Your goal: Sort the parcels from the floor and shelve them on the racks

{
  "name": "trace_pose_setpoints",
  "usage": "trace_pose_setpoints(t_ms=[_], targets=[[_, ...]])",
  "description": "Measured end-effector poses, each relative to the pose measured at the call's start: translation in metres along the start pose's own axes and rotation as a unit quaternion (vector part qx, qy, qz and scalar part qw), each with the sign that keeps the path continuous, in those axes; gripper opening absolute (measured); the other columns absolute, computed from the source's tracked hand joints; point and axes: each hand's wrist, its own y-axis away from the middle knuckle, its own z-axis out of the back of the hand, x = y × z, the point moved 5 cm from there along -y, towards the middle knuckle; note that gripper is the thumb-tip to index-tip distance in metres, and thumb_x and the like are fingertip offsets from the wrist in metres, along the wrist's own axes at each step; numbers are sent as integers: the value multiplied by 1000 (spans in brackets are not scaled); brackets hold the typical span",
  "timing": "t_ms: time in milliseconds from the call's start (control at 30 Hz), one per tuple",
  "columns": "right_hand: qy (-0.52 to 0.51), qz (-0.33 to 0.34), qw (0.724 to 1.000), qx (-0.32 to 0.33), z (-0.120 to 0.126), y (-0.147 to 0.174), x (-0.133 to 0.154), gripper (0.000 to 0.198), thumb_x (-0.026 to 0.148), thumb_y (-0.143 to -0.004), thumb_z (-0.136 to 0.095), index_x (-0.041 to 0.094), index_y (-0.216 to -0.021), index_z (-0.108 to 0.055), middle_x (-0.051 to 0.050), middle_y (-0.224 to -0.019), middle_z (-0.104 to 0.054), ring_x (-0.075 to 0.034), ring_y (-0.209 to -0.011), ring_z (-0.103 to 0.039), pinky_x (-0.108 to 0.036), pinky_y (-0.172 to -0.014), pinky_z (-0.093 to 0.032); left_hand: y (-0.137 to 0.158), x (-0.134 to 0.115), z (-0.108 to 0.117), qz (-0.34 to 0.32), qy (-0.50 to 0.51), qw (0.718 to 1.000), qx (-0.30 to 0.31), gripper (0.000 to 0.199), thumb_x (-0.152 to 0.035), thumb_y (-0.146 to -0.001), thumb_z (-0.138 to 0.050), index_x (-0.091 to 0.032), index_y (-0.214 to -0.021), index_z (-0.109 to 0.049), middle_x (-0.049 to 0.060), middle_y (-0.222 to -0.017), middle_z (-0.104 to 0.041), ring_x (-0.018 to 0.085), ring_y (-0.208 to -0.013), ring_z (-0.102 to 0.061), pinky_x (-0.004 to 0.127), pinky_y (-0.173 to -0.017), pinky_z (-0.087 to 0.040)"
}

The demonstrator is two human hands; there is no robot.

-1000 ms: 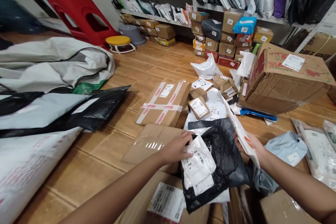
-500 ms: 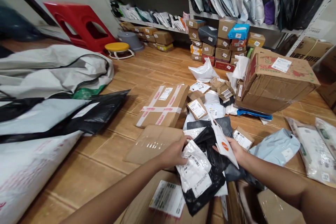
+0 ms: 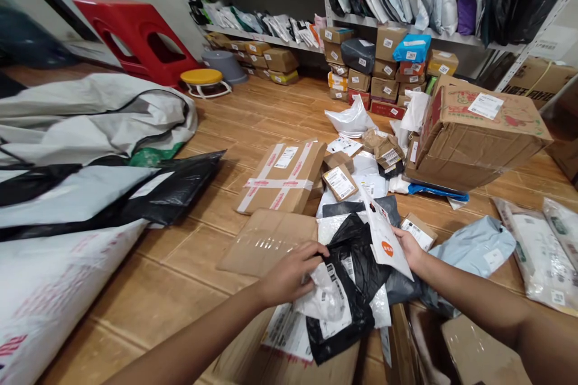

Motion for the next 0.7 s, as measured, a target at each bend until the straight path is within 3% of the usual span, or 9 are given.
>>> trace_pose_setpoints(t_ms=[67, 167, 233, 367, 467, 567, 633, 700], targets=[[2, 7, 1000, -1, 0, 5, 5, 37, 36, -105, -44, 10, -114, -69, -11, -86, -82, -23, -73, -78, -38, -83, -64, 0, -2, -6, -19, -11, 999, 32, 29, -11, -79, -63, -23, -104, -69, 14, -140, -65, 33, -133, -57, 50, -114, -47], [3, 10, 1000, 4, -1, 11, 9, 35, 35, -104, -46, 10, -113, -70, -10, -84, -82, -22, -72, -78, -37, -84, -64, -3, -4, -12, -13, -51, 997, 51, 28, -9, -76, -66, -21, -101, -71, 19, -163, -45, 42, -151, -40, 61, -120, -40], [5, 8, 1000, 9, -2, 11, 9, 34, 34, -104, -47, 10, -114, -70, -9, -84, -82, -21, -70, -78, -37, -83, -64, -8, -10, -15, -23, -77, 994, 70, 31, -3, -73, -65, -21, -98, -70, 17, -169, -38, 42, -156, -33, 65, -123, -34], [16, 4, 1000, 14, -4, 6, 4, 35, 34, -104, -49, 10, -119, -69, -10, -87, -82, -23, -71, -78, -40, -84, -64, -26, -28, -17, -69, -117, 984, 115, 27, -2, -74, -66, -21, -93, -70, 12, -145, -63, 36, -141, -51, 68, -128, -23], [25, 9, 1000, 11, -3, 0, -1, 36, 33, -103, -50, 10, -126, -66, -9, -89, -83, -24, -75, -79, -42, -87, -64, -35, -34, -17, -78, -135, 980, 120, 20, -9, -74, -74, -21, -89, -70, 12, -123, -67, 35, -126, -59, 60, -123, -36], [30, 12, 999, 9, 0, -2, -3, 39, 34, -104, -49, 10, -130, -64, -9, -93, -83, -25, -81, -80, -42, -92, -62, -30, -29, -22, -41, -97, 985, 134, 22, -9, -73, -72, -22, -90, -68, 12, -126, -61, 31, -117, -63, 42, -100, -55], [34, 11, 999, 8, 3, -2, -5, 40, 35, -104, -48, 9, -131, -63, -10, -95, -84, -26, -84, -80, -43, -94, -61, -21, -20, -24, 15, -32, 992, 119, 31, -6, -71, -69, -22, -97, -64, 12, -134, -58, 25, -111, -64, 35, -93, -56], [38, 8, 999, 6, 6, -1, -6, 41, 36, -105, -47, 9, -131, -63, -11, -97, -83, -27, -86, -80, -44, -94, -61, -12, -13, -26, 72, 21, 993, 89, 49, -6, -67, -69, -22, -112, -59, 12, -137, -58, 26, -116, -62, 37, -100, -53]])
